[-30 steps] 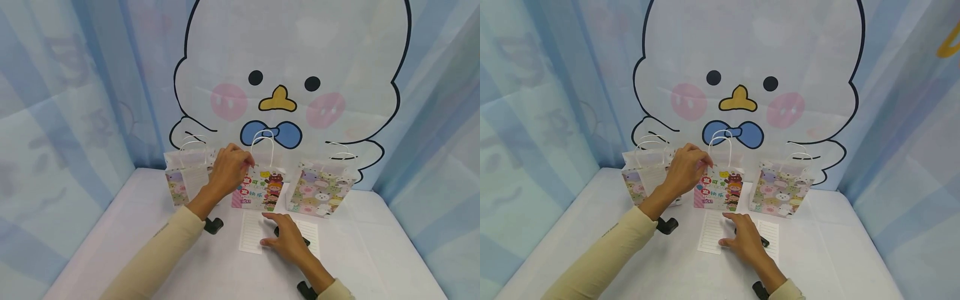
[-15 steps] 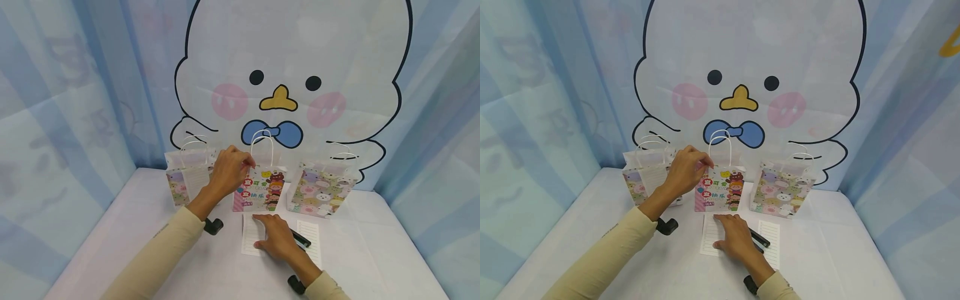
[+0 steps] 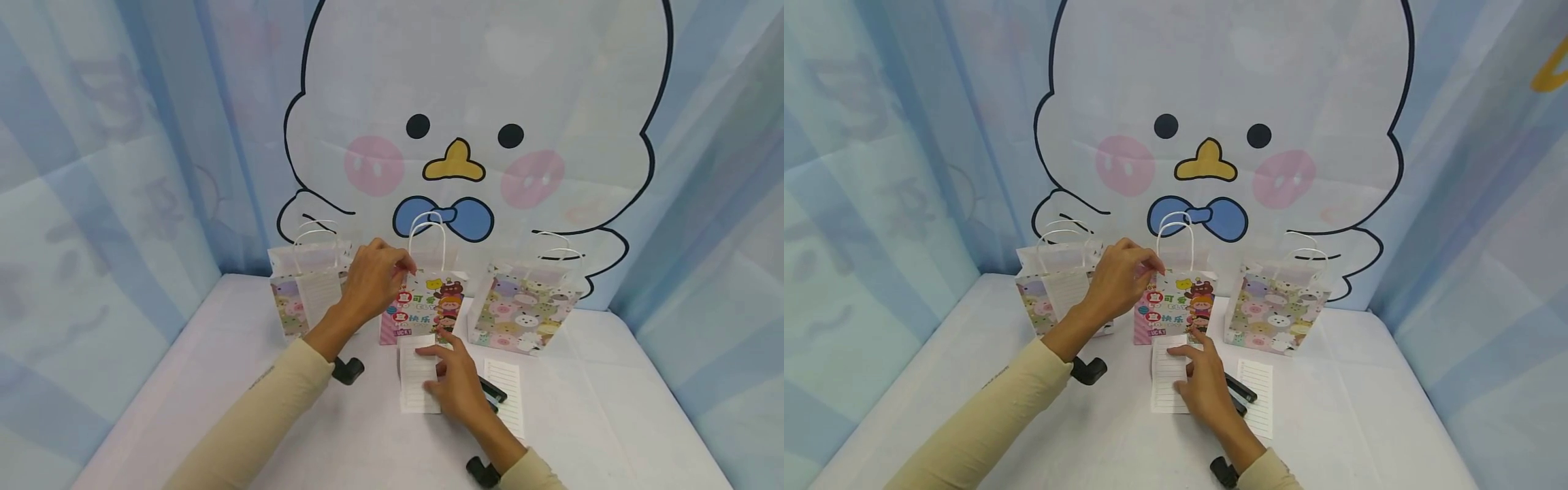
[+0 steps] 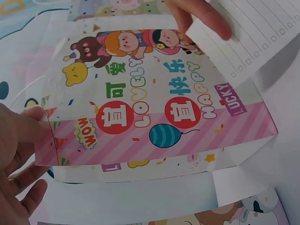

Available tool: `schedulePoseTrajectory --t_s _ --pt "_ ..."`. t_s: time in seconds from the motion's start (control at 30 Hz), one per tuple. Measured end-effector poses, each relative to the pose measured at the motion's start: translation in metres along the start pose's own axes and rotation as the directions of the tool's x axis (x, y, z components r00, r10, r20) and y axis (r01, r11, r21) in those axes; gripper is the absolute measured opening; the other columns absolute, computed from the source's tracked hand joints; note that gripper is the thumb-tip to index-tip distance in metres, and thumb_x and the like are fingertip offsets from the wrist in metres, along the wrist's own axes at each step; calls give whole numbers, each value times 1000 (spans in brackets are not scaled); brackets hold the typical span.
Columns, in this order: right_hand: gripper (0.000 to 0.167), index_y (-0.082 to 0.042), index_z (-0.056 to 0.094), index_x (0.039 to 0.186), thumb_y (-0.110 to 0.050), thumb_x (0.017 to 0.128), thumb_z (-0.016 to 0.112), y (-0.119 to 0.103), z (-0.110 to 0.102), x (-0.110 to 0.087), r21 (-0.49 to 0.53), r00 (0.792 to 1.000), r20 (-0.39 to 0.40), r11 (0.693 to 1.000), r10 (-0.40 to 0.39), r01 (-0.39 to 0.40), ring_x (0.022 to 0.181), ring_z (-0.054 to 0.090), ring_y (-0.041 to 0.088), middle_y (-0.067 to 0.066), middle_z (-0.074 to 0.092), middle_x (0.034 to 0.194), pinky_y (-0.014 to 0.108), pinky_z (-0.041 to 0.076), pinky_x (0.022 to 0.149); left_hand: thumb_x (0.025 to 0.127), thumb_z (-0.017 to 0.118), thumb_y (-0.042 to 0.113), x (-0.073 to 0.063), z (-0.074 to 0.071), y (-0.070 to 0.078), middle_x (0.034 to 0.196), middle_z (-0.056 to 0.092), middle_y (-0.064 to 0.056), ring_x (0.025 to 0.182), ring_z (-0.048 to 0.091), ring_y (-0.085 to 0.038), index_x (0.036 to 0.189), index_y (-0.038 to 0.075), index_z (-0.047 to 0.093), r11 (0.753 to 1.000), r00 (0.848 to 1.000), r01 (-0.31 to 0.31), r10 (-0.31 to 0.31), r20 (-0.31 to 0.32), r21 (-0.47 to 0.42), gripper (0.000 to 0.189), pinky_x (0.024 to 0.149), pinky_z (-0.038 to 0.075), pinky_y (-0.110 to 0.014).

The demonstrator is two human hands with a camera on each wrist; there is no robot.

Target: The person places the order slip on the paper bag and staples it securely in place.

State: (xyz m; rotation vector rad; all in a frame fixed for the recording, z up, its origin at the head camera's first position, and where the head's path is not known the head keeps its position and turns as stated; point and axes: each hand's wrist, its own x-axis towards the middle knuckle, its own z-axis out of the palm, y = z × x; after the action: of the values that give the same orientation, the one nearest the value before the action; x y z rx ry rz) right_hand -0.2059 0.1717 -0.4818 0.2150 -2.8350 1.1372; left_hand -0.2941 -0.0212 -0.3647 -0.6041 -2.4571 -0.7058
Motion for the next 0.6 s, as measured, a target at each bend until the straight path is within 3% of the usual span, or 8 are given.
schedulePoseTrajectory --t_s 0.1,0.27,0.47,0.6 --pt "47 -20 83 114 10 78 87 2 -2 0 56 999 -29 998 26 -25 89 65 13 9 61 152 23 56 76 99 75 16 0 0 0 100 79 0 103 62 -21 99 19 82 1000 1000 -8 8 2 -2 8 96 51 -41" --pt "40 -21 85 110 5 80 87 0 -6 1 155 998 -47 987 47 -39 96 71 15 5 78 121 32 61 86 98 76 15 1 -2 0 99 79 -1 104 62 -22 98 18 82 1000 1000 4 -4 12 -4 7 98 51 -42" --pt "34 -19 84 113 -3 83 88 -8 -15 3 333 996 -88 943 20 11 108 73 24 4 78 123 45 60 98 98 75 13 0 -5 0 99 79 0 104 62 -22 99 18 82 1000 999 11 -11 43 -14 9 99 51 -42" --pt "32 -16 83 116 -6 86 86 -14 -24 10 446 993 -113 895 39 16 114 69 26 4 77 126 39 58 101 98 75 11 0 -5 -2 100 80 1 100 62 -21 101 19 82 999 997 3 0 72 -40 11 97 51 -41"
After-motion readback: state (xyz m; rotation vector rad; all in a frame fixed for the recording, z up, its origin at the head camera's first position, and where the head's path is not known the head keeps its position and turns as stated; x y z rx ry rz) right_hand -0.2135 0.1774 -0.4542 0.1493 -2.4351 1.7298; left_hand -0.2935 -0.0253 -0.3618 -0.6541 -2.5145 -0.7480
